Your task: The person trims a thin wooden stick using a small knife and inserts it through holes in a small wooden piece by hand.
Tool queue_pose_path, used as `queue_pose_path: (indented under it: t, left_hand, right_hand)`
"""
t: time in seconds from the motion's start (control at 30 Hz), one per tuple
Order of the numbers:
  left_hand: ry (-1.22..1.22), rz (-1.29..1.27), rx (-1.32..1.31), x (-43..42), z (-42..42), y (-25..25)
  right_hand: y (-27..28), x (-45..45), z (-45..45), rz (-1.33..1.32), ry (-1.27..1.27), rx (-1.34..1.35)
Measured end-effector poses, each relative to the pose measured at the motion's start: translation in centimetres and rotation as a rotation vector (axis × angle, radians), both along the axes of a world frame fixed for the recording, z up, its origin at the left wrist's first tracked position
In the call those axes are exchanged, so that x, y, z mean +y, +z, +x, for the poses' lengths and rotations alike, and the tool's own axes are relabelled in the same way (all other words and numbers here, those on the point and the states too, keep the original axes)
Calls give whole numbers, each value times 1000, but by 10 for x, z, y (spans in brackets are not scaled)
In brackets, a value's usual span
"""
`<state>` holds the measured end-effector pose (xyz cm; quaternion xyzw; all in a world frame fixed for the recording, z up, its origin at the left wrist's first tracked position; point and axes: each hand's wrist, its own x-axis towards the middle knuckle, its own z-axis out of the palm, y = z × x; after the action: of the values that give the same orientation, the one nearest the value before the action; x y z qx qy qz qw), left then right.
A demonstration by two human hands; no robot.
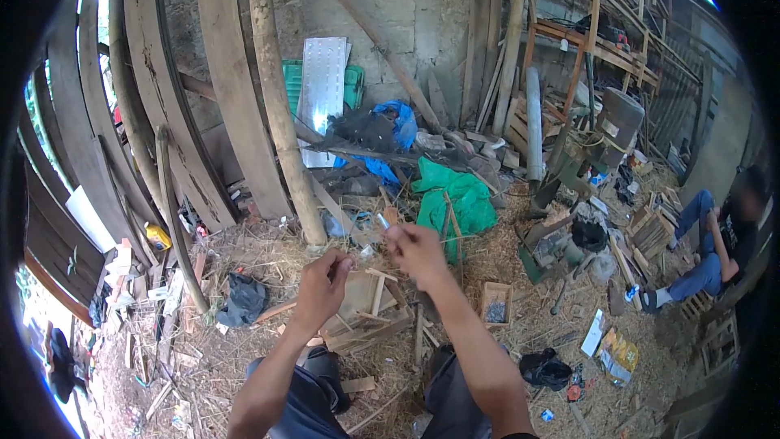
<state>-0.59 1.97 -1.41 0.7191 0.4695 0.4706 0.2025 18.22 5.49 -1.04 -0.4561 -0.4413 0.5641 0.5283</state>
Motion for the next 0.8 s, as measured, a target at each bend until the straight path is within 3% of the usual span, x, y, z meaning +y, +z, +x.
queue_pose_path:
  t: [0.07, 0.23, 0.33, 0.47, 0.5, 0.67, 0.8]
  left_hand:
    - [-1, 49, -9, 0, 4, -9]
    - [-8, 80, -38, 2, 4, -10]
    - [1, 60, -2, 2, 6, -12]
    - [-3, 57, -3, 3, 6, -5]
    - [-15, -7, -16, 1, 4, -2]
    - [-15, 47, -29, 1, 6, -13]
    - [-9, -28, -10, -7, 0, 4]
  right_hand:
    - [-1, 2, 6, 4, 51, 56]
    - [0, -3, 2, 13, 66, -125]
    - [1, 4, 9, 24, 42, -1]
    - [6, -2, -4, 62, -104, -222]
    - [6, 7, 8, 53, -62, -73]
    - [-8, 3, 8, 60, -9, -151]
    - [-11, 16, 39, 51, -215, -40]
